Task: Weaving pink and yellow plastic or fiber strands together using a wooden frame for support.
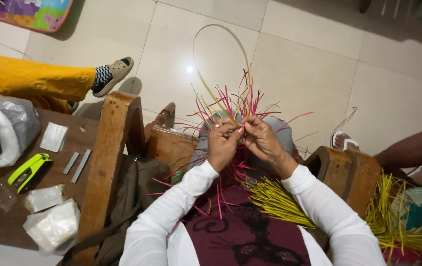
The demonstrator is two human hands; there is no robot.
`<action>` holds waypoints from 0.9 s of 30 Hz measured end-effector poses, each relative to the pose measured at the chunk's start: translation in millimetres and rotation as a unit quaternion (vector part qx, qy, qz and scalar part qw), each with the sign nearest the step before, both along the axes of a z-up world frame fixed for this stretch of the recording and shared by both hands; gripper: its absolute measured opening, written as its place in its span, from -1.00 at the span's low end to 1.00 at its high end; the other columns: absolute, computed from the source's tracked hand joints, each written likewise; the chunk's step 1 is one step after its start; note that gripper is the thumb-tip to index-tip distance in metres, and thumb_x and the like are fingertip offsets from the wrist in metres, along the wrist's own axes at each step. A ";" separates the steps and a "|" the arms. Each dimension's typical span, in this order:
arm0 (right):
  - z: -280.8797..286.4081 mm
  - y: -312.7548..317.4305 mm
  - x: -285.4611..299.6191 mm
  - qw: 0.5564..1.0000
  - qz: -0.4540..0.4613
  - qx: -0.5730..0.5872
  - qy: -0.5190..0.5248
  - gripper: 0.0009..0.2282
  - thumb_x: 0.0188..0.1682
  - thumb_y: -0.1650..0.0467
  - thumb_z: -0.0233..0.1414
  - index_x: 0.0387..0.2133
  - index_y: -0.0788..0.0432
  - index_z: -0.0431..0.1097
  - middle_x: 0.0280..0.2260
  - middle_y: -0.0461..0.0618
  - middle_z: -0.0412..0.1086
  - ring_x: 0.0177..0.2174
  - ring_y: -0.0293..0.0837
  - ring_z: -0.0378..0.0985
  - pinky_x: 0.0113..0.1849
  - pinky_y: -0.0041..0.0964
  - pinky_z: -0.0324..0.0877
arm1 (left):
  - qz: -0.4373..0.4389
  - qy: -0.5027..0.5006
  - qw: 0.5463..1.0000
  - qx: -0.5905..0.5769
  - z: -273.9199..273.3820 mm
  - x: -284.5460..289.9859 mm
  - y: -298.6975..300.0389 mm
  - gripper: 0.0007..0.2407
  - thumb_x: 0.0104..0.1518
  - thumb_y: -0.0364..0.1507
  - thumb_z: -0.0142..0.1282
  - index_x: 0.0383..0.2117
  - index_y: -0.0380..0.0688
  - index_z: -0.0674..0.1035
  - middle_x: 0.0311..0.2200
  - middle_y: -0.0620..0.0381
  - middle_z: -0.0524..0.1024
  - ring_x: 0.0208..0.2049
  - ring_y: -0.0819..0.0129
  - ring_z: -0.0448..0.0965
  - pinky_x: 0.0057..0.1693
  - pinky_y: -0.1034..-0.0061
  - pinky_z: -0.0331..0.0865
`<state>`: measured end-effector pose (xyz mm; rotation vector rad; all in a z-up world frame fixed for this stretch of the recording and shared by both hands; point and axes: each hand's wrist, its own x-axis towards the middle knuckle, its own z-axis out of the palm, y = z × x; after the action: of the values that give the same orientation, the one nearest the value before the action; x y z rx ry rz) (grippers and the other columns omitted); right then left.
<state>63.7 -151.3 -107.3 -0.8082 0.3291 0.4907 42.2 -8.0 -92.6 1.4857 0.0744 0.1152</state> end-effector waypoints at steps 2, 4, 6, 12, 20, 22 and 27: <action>0.6 2.0 -1.4 0.999 -0.033 -0.019 -0.012 -0.91 -0.04 0.50 0.04 -0.29 0.26 0.38 -0.40 0.07 0.49 -0.48 -0.16 0.56 -0.46 -0.33 0.52 | 0.007 0.036 0.997 -0.068 2.5 1.2 -3.3 -0.88 -0.02 -0.61 0.22 -0.36 -0.20 0.67 -0.39 0.05 0.43 -0.45 0.39 0.48 -0.41 0.61 0.49; -4.2 -1.3 -1.2 0.998 -0.037 -0.031 -0.025 -0.92 -0.06 0.52 0.06 -0.31 0.26 0.39 -0.44 0.05 0.46 -0.52 -0.17 0.54 -0.50 -0.36 0.49 | 0.005 0.038 0.992 -0.120 10.7 1.7 -7.6 -0.89 -0.01 -0.63 0.21 -0.36 -0.24 0.65 -0.36 0.05 0.42 -0.46 0.37 0.52 -0.41 0.58 0.52; 2.1 -2.6 0.7 0.997 -0.041 -0.045 -0.042 -0.92 -0.08 0.54 0.07 -0.33 0.26 0.40 -0.48 0.03 0.43 -0.56 -0.17 0.52 -0.54 -0.39 0.45 | 0.004 0.037 0.984 -0.172 19.7 3.7 -7.7 -0.91 0.00 -0.65 0.20 -0.37 -0.28 0.63 -0.34 0.06 0.40 -0.47 0.35 0.55 -0.40 0.56 0.56; 42.1 -35.1 21.0 0.862 0.043 -0.426 -0.273 -0.92 -0.12 0.56 0.13 -0.37 0.27 0.51 -0.56 0.05 0.41 -0.65 -0.24 0.43 -0.62 -0.38 0.38 | -0.039 -0.009 0.985 -0.170 58.5 2.7 24.2 -0.93 0.18 -0.46 0.08 -0.38 -0.17 0.58 -0.24 0.06 0.50 -0.15 0.40 0.45 0.01 0.51 0.34; 64.4 -69.6 34.6 0.675 -0.122 -0.578 -0.441 -0.90 0.00 0.68 0.07 -0.38 0.31 0.44 -0.48 0.09 0.34 -0.57 -0.08 0.45 -0.51 -0.29 0.37 | -0.062 -0.019 0.914 -0.401 61.7 -11.2 95.8 -0.86 0.23 -0.39 -0.09 -0.40 -0.16 0.47 -0.31 -0.11 0.43 -0.05 0.07 0.41 0.03 0.36 0.31; 67.9 -67.6 36.0 0.659 -0.156 -0.572 -0.464 -0.93 0.01 0.68 0.06 -0.37 0.35 0.43 -0.48 0.10 0.32 -0.57 -0.08 0.44 -0.49 -0.28 0.39 | -0.062 -0.034 0.918 -0.389 75.1 -12.8 100.2 -0.84 0.23 -0.40 -0.09 -0.45 -0.23 0.43 -0.34 -0.17 0.37 -0.07 0.04 0.38 0.06 0.33 0.31; 65.8 -65.4 37.3 0.616 -0.247 -0.550 -0.507 -0.96 0.05 0.64 0.05 -0.39 0.45 0.38 -0.49 0.14 0.27 -0.56 -0.02 0.44 -0.45 -0.21 0.44 | -0.090 -0.097 0.948 -0.289 70.1 -19.9 108.5 -0.85 0.23 -0.46 -0.10 -0.50 -0.21 0.39 -0.41 -0.09 0.30 -0.20 0.16 0.34 0.08 0.32 0.27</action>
<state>101.0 -216.7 -41.4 -1.9676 -0.3009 -0.8726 22.3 100.6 -22.5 0.8832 -0.1754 0.0810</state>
